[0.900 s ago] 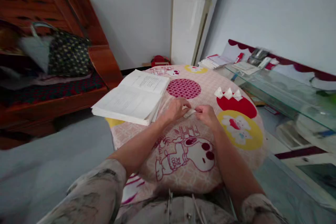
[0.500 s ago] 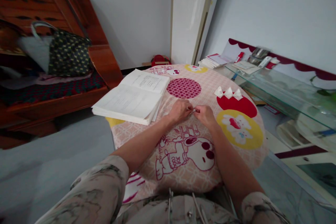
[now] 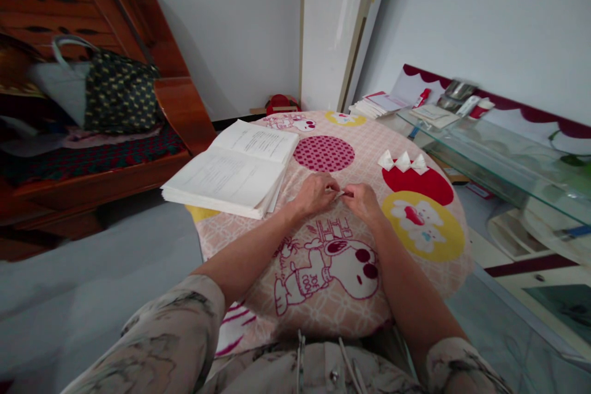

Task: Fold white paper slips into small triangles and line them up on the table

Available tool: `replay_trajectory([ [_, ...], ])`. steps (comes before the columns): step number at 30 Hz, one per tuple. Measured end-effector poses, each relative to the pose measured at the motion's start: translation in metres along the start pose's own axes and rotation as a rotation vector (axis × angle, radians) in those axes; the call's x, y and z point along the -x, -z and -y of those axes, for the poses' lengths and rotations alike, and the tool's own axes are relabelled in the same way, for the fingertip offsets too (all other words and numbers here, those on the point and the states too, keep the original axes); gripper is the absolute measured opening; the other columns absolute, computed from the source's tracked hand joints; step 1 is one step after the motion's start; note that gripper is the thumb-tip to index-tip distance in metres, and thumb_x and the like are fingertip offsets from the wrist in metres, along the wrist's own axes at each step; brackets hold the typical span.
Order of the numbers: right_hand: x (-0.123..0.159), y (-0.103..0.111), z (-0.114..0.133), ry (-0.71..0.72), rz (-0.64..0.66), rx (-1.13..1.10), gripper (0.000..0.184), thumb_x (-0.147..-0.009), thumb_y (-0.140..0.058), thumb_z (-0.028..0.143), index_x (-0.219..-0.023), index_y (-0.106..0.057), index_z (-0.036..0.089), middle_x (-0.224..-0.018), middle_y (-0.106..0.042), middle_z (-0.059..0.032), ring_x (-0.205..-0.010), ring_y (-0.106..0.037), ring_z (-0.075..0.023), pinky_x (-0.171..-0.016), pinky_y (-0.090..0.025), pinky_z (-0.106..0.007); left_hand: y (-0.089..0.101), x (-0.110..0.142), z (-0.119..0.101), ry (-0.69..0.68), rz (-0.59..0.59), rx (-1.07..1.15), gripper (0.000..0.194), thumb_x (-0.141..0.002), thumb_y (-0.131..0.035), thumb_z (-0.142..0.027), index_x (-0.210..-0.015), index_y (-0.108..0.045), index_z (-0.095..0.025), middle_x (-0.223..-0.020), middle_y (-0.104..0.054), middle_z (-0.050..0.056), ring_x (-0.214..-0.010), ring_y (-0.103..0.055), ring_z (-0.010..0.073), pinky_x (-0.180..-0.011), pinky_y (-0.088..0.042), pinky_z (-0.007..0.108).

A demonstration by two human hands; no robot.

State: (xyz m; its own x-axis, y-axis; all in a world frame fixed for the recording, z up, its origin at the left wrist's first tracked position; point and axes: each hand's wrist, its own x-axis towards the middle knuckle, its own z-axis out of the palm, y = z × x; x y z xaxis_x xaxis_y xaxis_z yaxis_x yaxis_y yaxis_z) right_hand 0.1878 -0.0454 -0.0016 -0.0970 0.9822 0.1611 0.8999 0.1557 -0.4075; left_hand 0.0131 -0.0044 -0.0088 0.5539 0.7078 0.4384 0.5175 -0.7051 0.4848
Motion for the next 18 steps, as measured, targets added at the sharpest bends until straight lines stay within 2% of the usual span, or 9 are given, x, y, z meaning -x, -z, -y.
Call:
replay_trajectory([
  [12,0.0013,-0.0019,-0.0024,-0.008,-0.006,-0.084,0.016,-0.08,-0.063,0.022,-0.068,-0.072,0.013,-0.062,-0.064,-0.0038,-0.061,-0.05,-0.0147,-0.058,-0.028,-0.027,0.0017,0.0005,-0.0047,-0.083,0.086,-0.056,0.016,-0.082,-0.068,-0.018,-0.092,-0.081,-0.019,-0.093,-0.076,0.008,-0.088,-0.067,0.0201,-0.084,-0.051,0.033],
  [18,0.0027,0.0013,-0.0008,0.008,0.004,-0.058,0.017,-0.08,-0.063,0.02,-0.067,-0.072,0.014,-0.06,-0.063,-0.0026,-0.059,-0.047,-0.0138,-0.057,-0.027,-0.027,0.004,0.0017,-0.0056,-0.094,0.115,-0.12,0.017,-0.086,-0.067,-0.023,-0.096,-0.081,-0.021,-0.094,-0.076,0.008,-0.088,-0.066,0.0207,-0.084,-0.05,0.034],
])
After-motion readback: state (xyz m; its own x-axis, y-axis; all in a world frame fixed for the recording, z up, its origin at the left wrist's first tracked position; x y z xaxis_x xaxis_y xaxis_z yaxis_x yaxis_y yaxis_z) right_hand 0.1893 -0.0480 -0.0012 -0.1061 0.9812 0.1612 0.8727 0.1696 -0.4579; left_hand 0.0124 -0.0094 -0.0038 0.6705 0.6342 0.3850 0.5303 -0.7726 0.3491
